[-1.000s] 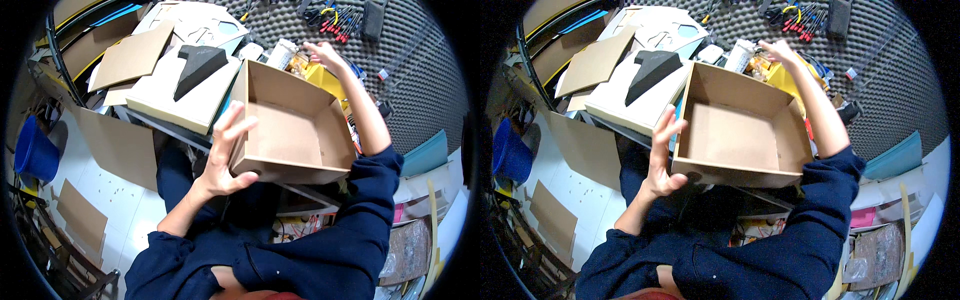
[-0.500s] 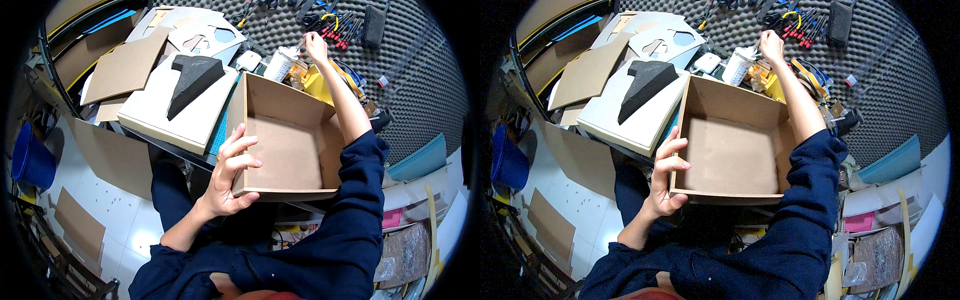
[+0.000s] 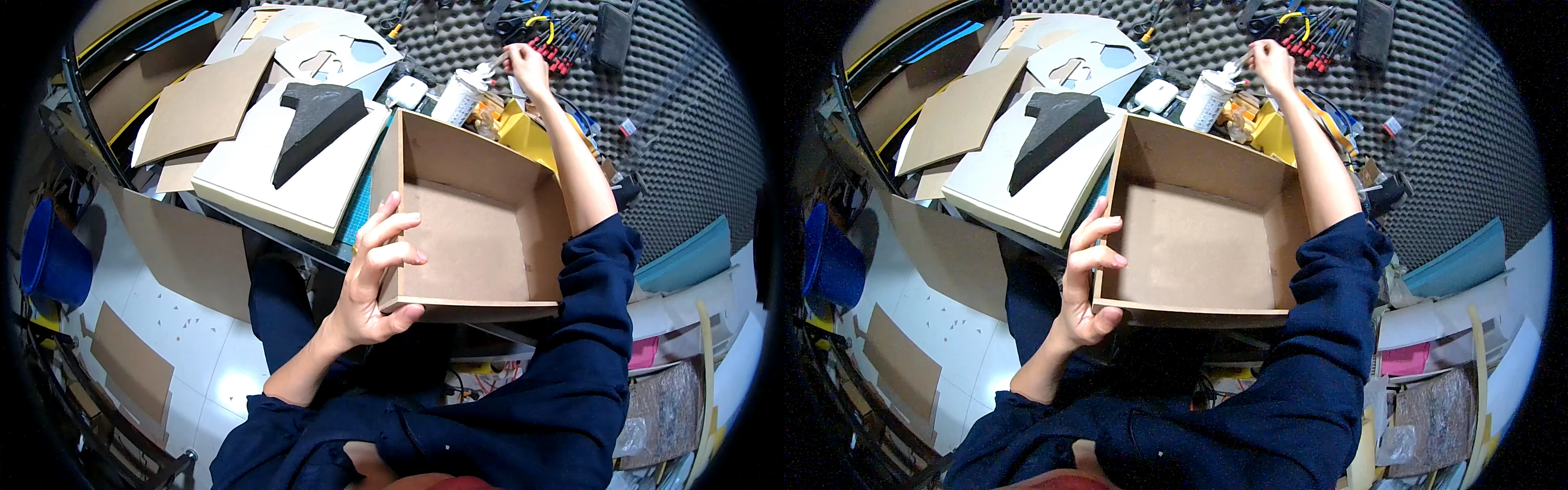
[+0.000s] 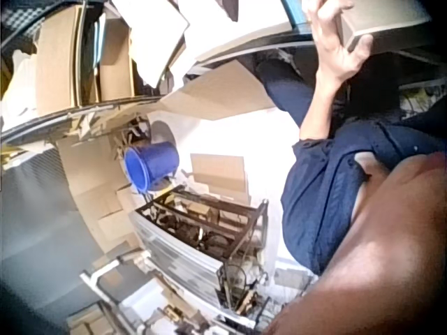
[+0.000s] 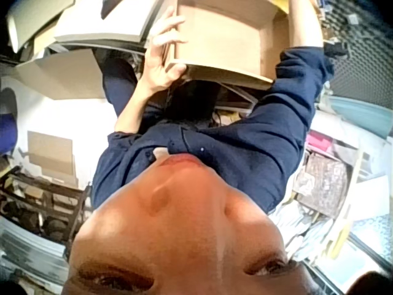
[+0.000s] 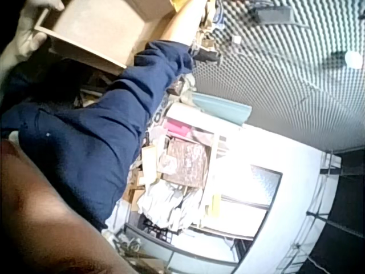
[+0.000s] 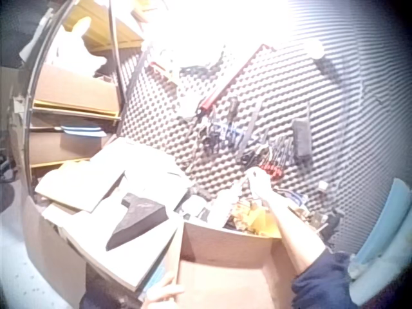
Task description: The person assembles a rectangular cardboard box by attaching side panels to a base using a pneumatic nail gun. They then apply a white adhesive or sealant to the interior seams of the box using a brush.
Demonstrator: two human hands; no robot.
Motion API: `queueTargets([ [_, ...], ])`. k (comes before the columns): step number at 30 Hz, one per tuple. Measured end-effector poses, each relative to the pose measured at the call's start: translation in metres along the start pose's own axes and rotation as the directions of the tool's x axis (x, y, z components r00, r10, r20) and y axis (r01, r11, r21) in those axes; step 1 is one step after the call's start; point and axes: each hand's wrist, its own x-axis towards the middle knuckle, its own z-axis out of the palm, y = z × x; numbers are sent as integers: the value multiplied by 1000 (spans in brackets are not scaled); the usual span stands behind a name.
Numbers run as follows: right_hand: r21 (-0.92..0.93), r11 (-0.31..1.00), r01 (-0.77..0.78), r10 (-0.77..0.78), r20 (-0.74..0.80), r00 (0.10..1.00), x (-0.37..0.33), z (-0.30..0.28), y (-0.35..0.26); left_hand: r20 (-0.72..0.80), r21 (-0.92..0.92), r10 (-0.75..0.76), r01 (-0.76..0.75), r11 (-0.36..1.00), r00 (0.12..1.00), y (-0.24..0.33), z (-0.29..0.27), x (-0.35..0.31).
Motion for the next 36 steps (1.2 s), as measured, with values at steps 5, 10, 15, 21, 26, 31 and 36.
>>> queueTargets([
  [5, -148, 988, 38, -65, -179, 982, -9, -10, -20, 13, 27, 6, -6, 1000, 1000, 2, -3, 0],
  [10, -210, 975, 70, -113, -196, 974, -10, -23, -14, 21, 11, 12, -12, 1000, 1000, 1, -1, 0],
  [15, 308, 950, 41, 21, -197, 980, -16, -102, -14, 129, 85, 118, -129, 988, 985, -11, -21, 18],
  [21, 706, 708, 12, 181, -198, 963, -161, -222, -87, 77, -8, 245, -245, 970, 966, -16, -14, 41],
  [26, 788, 614, 37, 450, -389, 804, -328, -250, -128, 27, 77, 284, -286, 955, 958, -2, 0, 33],
  [31, 844, 536, -31, 556, -325, 765, -416, -229, -134, 19, 262, 317, -311, 914, 948, 20, 27, 22],
  [36, 925, 374, -61, 663, -221, 715, -441, -216, -136, 37, 350, 338, -329, 877, 940, 21, 49, 21],
])
